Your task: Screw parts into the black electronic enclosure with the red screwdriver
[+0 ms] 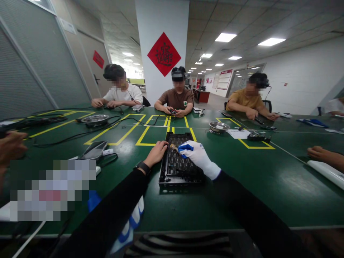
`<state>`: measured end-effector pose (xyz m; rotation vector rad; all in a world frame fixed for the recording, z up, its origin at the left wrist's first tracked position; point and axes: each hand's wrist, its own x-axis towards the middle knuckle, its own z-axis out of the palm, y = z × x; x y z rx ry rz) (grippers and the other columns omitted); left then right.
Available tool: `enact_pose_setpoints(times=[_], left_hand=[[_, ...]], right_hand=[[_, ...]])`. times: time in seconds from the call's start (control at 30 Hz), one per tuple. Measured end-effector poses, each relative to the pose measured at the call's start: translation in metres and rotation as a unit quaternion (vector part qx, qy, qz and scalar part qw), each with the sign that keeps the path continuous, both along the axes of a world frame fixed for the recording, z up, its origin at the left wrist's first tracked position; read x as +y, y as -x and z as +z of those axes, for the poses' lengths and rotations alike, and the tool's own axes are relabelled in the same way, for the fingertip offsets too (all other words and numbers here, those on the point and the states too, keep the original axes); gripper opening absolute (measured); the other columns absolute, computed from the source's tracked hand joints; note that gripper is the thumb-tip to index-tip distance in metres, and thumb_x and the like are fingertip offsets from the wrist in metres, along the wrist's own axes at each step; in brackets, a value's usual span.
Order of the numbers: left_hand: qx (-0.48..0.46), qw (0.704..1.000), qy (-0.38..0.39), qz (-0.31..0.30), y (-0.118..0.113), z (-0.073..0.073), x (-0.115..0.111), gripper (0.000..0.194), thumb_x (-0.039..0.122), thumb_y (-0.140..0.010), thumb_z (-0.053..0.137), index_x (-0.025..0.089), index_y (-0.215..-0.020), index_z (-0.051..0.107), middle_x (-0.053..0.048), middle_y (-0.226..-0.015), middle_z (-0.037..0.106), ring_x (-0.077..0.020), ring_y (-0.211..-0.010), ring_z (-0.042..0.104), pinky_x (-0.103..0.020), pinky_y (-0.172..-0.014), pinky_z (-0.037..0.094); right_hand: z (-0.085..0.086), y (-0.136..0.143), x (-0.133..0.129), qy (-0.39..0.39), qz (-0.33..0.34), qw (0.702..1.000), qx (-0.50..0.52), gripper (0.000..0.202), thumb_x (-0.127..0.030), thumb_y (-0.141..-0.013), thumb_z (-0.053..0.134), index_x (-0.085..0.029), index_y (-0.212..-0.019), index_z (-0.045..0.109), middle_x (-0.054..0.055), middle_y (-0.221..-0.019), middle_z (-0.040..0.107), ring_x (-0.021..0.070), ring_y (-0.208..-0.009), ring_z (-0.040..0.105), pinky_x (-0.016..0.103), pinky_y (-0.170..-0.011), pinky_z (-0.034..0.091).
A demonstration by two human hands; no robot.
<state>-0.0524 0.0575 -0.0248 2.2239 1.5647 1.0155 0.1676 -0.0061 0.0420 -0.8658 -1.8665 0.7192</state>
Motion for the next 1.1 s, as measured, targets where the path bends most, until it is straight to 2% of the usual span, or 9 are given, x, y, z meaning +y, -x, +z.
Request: enact_pose_setpoints(times=[0.13, 0.27, 0.4, 0.5, 0.6, 0.73, 0.97, 1.1], left_hand=[[-0.013, 1.000, -0.001, 0.007, 0.000, -0.001, 0.000, 0.033, 0.035, -0.090, 0.033, 0.021, -0.111, 0.054, -0.007, -0.102, 0.052, -0.0193, -0.100, 0.050, -0.036, -0.093, 0.038], [-0.022, 1.000, 0.009, 0.021, -0.002, -0.001, 0.000, 0.032, 0.035, -0.090, 0.034, 0.021, -0.111, 0.055, -0.007, -0.101, 0.053, -0.0194, -0.101, 0.049, -0.036, -0.093, 0.038], [-0.020, 0.999, 0.007, 0.025, -0.004, 0.000, -0.001, 0.033, 0.036, -0.089, 0.034, 0.022, -0.110, 0.055, -0.006, -0.101, 0.053, -0.0196, -0.100, 0.050, -0.037, -0.093, 0.038], [-0.014, 1.000, 0.006, 0.025, -0.004, 0.000, 0.000, 0.033, 0.037, -0.089, 0.035, 0.021, -0.110, 0.055, -0.007, -0.102, 0.052, -0.0200, -0.100, 0.050, -0.037, -0.093, 0.038], [-0.011, 1.000, 0.005, 0.028, -0.005, 0.000, 0.000, 0.033, 0.036, -0.089, 0.036, 0.021, -0.110, 0.055, -0.007, -0.102, 0.053, -0.0202, -0.100, 0.050, -0.037, -0.093, 0.038], [-0.007, 0.999, 0.007, 0.044, -0.005, -0.001, -0.002, 0.032, 0.035, -0.089, 0.036, 0.021, -0.111, 0.055, -0.007, -0.102, 0.053, -0.0202, -0.100, 0.051, -0.037, -0.093, 0.038], [0.003, 0.999, 0.001, 0.044, -0.006, -0.004, 0.001, 0.031, 0.033, -0.089, 0.035, 0.020, -0.108, 0.055, -0.007, -0.102, 0.055, -0.0201, -0.101, 0.051, -0.036, -0.092, 0.040], [0.003, 0.999, -0.006, 0.041, -0.005, -0.005, 0.004, 0.030, 0.032, -0.088, 0.036, 0.019, -0.108, 0.055, -0.008, -0.103, 0.056, -0.0201, -0.101, 0.051, -0.036, -0.093, 0.039]], right_hand=[[0.001, 0.000, -0.003, -0.054, 0.027, 0.997, -0.052, 0.013, -0.023, -0.074, 0.062, -0.017, -0.082, 0.070, 0.004, -0.087, 0.065, 0.0144, -0.083, 0.061, 0.028, -0.079, 0.048], [0.004, -0.004, -0.010, -0.111, 0.082, 0.986, -0.093, 0.011, -0.023, -0.076, 0.062, -0.018, -0.084, 0.068, 0.005, -0.092, 0.064, 0.0150, -0.090, 0.059, 0.030, -0.084, 0.046], [0.003, -0.010, -0.019, -0.155, 0.088, 0.976, -0.127, 0.013, -0.023, -0.077, 0.061, -0.019, -0.089, 0.065, 0.008, -0.109, 0.059, 0.0178, -0.107, 0.052, 0.035, -0.095, 0.040], [-0.001, -0.013, -0.022, -0.132, 0.100, 0.978, -0.127, 0.013, -0.019, -0.080, 0.056, -0.016, -0.091, 0.061, 0.009, -0.112, 0.058, 0.0170, -0.107, 0.052, 0.033, -0.094, 0.041], [-0.002, -0.015, -0.024, -0.105, 0.112, 0.980, -0.131, 0.014, -0.017, -0.080, 0.053, -0.014, -0.092, 0.060, 0.008, -0.102, 0.061, 0.0156, -0.095, 0.057, 0.030, -0.086, 0.045], [0.000, -0.016, -0.027, -0.099, 0.104, 0.980, -0.135, 0.018, -0.018, -0.074, 0.059, -0.014, -0.092, 0.063, 0.006, -0.092, 0.064, 0.0153, -0.085, 0.059, 0.029, -0.081, 0.046], [-0.006, -0.017, -0.025, -0.013, 0.136, 0.984, -0.119, 0.023, -0.026, -0.070, 0.067, -0.014, -0.089, 0.065, 0.004, -0.088, 0.065, 0.0149, -0.080, 0.061, 0.028, -0.078, 0.048], [-0.005, -0.018, -0.027, -0.013, 0.141, 0.981, -0.131, 0.019, -0.025, -0.072, 0.066, -0.015, -0.087, 0.066, 0.003, -0.087, 0.065, 0.0150, -0.081, 0.060, 0.029, -0.079, 0.047]])
